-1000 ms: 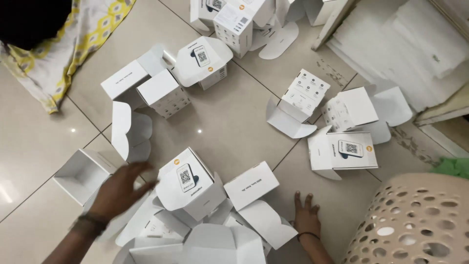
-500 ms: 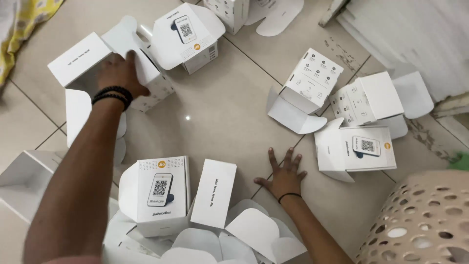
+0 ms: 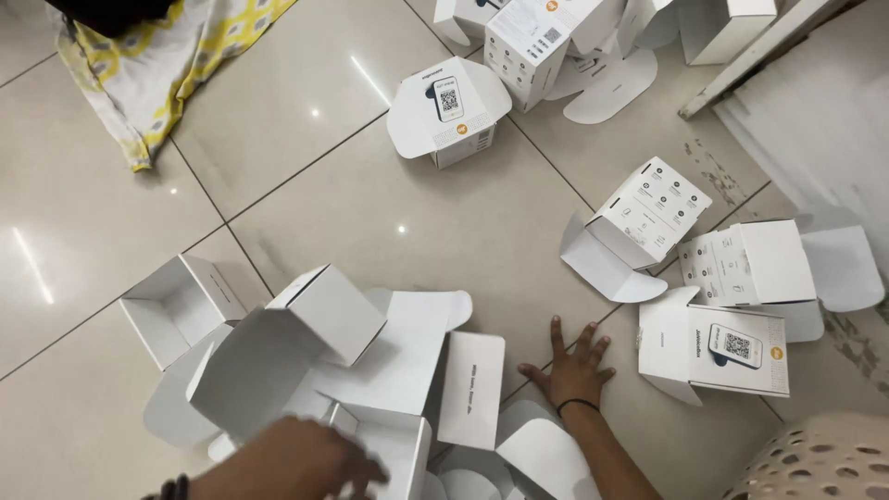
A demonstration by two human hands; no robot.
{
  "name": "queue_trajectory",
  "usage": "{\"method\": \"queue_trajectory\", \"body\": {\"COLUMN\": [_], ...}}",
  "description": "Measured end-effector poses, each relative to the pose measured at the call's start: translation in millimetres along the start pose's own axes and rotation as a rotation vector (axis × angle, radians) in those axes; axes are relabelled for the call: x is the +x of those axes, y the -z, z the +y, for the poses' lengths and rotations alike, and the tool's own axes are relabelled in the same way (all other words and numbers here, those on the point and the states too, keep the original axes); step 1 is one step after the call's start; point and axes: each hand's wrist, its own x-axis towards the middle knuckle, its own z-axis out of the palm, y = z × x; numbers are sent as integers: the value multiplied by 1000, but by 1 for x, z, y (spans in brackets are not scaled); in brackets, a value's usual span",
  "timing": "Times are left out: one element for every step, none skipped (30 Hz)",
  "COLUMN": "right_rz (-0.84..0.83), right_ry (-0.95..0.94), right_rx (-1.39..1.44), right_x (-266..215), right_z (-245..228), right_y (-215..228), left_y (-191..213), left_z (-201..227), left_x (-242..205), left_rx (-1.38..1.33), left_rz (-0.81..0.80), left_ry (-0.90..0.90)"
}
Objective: The person places small packets and manuals into white cardboard boxes and closes them.
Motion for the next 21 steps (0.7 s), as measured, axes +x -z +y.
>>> {"method": "queue_trajectory", "body": {"right_rz": [-19, -19, 2, 22, 28, 30, 27, 29, 21, 13, 13, 1, -12, -13, -36, -60, -54, -68, -89, -88, -85], "right_ry": [-13, -17, -21, -25, -36, -32, -30, -42, -31, -21, -27, -27, -35, -51, -44, -37, -51, -50, -51, -67, -48], "right_rx": [-14, -13, -6, 2, 4, 3, 1, 3, 1, -1, 3, 17, 36, 44, 33, 22, 26, 35, 39, 39, 57], "right_x": [-1, -1, -1, 0, -1, 0, -2, -4, -4, -3, -4, -5, -8, -12, -12, -12, -16, -18, -22, -23, -22], "right_z": [1, 0, 0, 1, 1, 1, 2, 2, 2, 2, 0, -2, -2, -4, -4, -5, -5, -6, -5, -3, -4], "right_y": [-1, -3, -4, -5, -5, -5, -6, -6, -5, -3, -2, 0, 3, 6, 11, 16, 18, 20, 20, 23, 28], "left_y": [17, 36, 55, 74, 78, 83, 88, 63, 37, 11, 17, 23, 31, 33, 33, 33, 26, 21, 12, 2, -5], "left_z": [5, -14, -33, -51, -81, -111, -139, -171, -202, -233, -195, -157, -118, -118, -118, -118, -140, -161, -182, -178, -177], "left_x": [0, 22, 45, 69, 93, 118, 143, 160, 177, 195, 191, 187, 185, 206, 229, 251, 278, 306, 336, 347, 357], "left_rx": [-123, -123, 88, 299, 301, 337, 370, 372, 104, -169, -163, -286, -401, -386, -91, 195, 202, 307, 401, 400, 406], "left_rz": [200, 199, 372, 544, 548, 405, 254, 255, -105, -466, -468, -573, -682, -689, -410, -125, -121, 91, 299, 299, 442], "left_ry": [-117, -120, 32, 185, 173, 416, 656, 644, 719, 760, 755, 706, 647, 638, 565, 480, 466, 431, 386, 370, 392]}}
